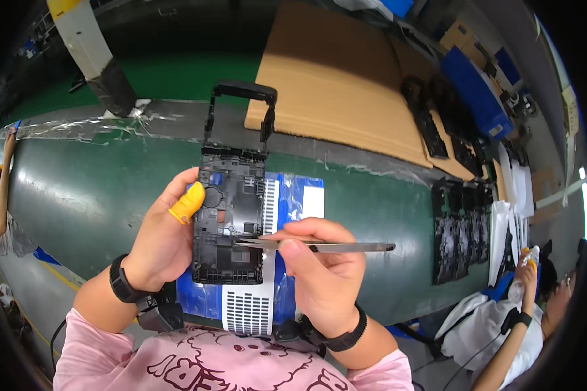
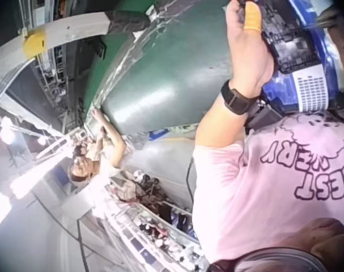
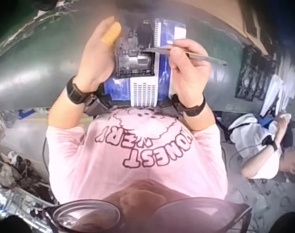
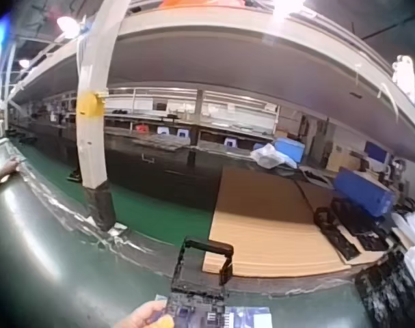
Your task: Assemble small electronic components into a plastic chassis using tweezers and a marking pen on an industrial assembly line.
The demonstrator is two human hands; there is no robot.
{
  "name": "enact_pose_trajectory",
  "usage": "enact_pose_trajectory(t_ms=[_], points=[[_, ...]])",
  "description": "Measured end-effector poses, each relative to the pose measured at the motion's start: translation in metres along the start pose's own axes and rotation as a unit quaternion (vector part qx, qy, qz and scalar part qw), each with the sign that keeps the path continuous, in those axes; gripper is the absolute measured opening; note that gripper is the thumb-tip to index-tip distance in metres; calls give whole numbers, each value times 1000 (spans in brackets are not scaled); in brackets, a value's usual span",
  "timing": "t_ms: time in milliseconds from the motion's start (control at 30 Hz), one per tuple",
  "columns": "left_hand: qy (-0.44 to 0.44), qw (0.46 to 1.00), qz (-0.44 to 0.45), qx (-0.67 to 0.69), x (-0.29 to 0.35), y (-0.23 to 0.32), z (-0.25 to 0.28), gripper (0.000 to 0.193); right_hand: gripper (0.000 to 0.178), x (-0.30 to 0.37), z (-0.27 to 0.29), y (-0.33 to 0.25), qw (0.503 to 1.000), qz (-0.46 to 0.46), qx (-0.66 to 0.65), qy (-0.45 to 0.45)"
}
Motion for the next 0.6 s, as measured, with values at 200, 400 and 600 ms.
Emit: enact_pose_trajectory(t_ms=[200,400,600], points=[[-61,998,13,31,13,-4,-5,41,15,0,-12,9,1000,-22,13,-7],[-65,997,7,44,16,-9,-4,43,16,8,-13,9,999,-23,37,-4],[-62,996,18,57,17,-11,-1,44,16,14,-12,9,994,-21,107,-22]])
Point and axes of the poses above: each hand's wrist, its own x-axis away from the middle knuckle, its own z-axis out of the back of the hand, y = z × x, the point moved 2 cm from there along -x, towards the middle knuckle, and after that the axes turned 12 degrees about x, right-handed, at the moved point
